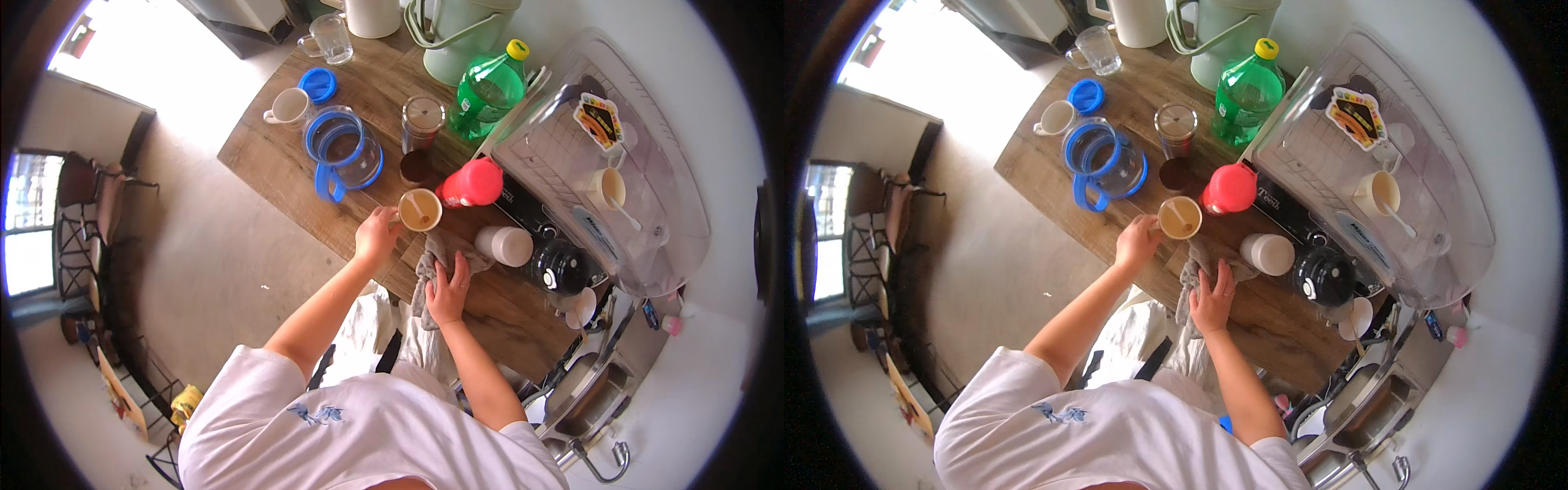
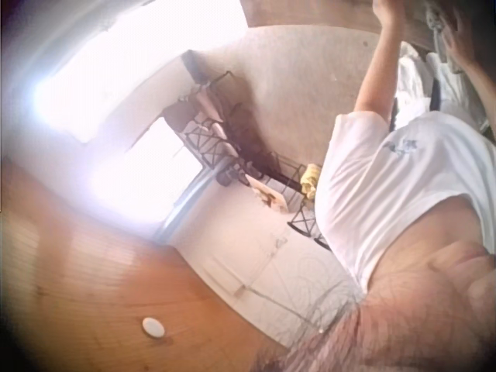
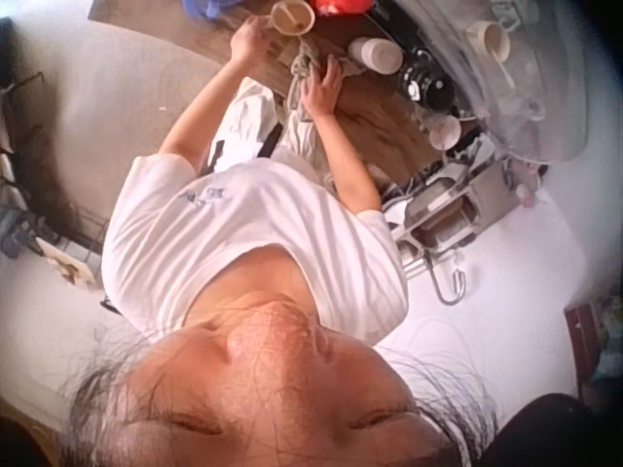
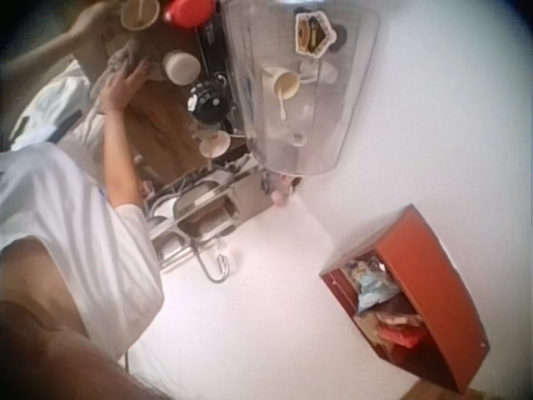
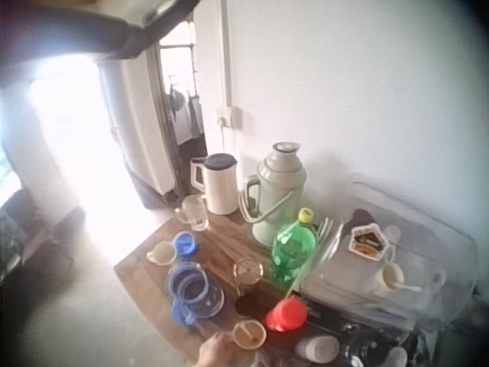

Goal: The person carries a kettle from the kitchen to a table in an adjacent room and places it down. They then return to the kitchen sink, wash a cloth, and use it to wipe the sink area and a wooden countertop. The person also wipes and rearranges various cups, mugs, and a plastic container on the counter.

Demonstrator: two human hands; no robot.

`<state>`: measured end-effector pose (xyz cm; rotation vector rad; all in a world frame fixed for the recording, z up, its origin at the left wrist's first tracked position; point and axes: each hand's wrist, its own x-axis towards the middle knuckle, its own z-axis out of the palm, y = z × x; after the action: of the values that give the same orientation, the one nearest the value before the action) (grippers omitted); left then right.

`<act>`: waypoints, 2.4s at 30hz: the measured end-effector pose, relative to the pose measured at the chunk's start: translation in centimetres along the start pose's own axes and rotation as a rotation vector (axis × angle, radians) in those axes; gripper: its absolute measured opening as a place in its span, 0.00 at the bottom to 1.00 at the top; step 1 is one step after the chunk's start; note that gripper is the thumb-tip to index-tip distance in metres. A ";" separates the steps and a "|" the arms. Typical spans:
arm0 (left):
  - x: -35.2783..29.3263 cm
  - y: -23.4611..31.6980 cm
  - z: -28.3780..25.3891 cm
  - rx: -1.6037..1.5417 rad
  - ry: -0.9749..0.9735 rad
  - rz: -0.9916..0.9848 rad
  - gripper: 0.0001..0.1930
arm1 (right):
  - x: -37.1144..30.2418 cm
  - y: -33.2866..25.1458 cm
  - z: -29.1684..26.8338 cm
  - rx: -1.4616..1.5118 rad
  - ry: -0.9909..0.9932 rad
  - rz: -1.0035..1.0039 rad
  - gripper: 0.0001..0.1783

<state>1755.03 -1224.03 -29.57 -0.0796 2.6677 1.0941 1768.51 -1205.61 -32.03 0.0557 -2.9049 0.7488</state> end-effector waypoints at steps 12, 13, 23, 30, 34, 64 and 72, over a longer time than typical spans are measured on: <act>-3.1 -5.7 -9.5 -0.174 -0.288 0.166 0.11 | 7.9 -4.9 7.0 0.900 0.206 0.552 0.20; -3.0 -5.9 -10.2 -0.168 -0.304 0.217 0.10 | 8.4 -5.5 6.8 1.112 0.173 0.649 0.21; -1.5 -3.5 -12.9 -0.206 -0.351 0.240 0.06 | 7.5 -9.1 6.3 1.662 -0.252 1.318 0.24; -1.1 -5.7 -11.5 -0.145 -0.198 0.186 0.08 | 6.9 -5.9 2.1 0.413 0.227 0.492 0.20; -0.9 -6.8 -9.7 -0.122 -0.163 0.204 0.10 | 8.3 -6.9 4.6 -0.256 0.058 0.289 0.30; 0.9 11.2 -4.0 -0.309 0.104 0.593 0.40 | 16.5 -7.9 -17.5 0.076 0.449 -0.107 0.19; 4.5 12.7 -0.4 -0.314 0.019 0.559 0.36 | 18.0 -4.7 -11.9 0.206 0.463 0.056 0.16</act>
<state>1748.75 -1215.03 -21.71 0.6347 2.5709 1.6696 1752.58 -1203.97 -16.83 -0.1570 -2.3947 0.9266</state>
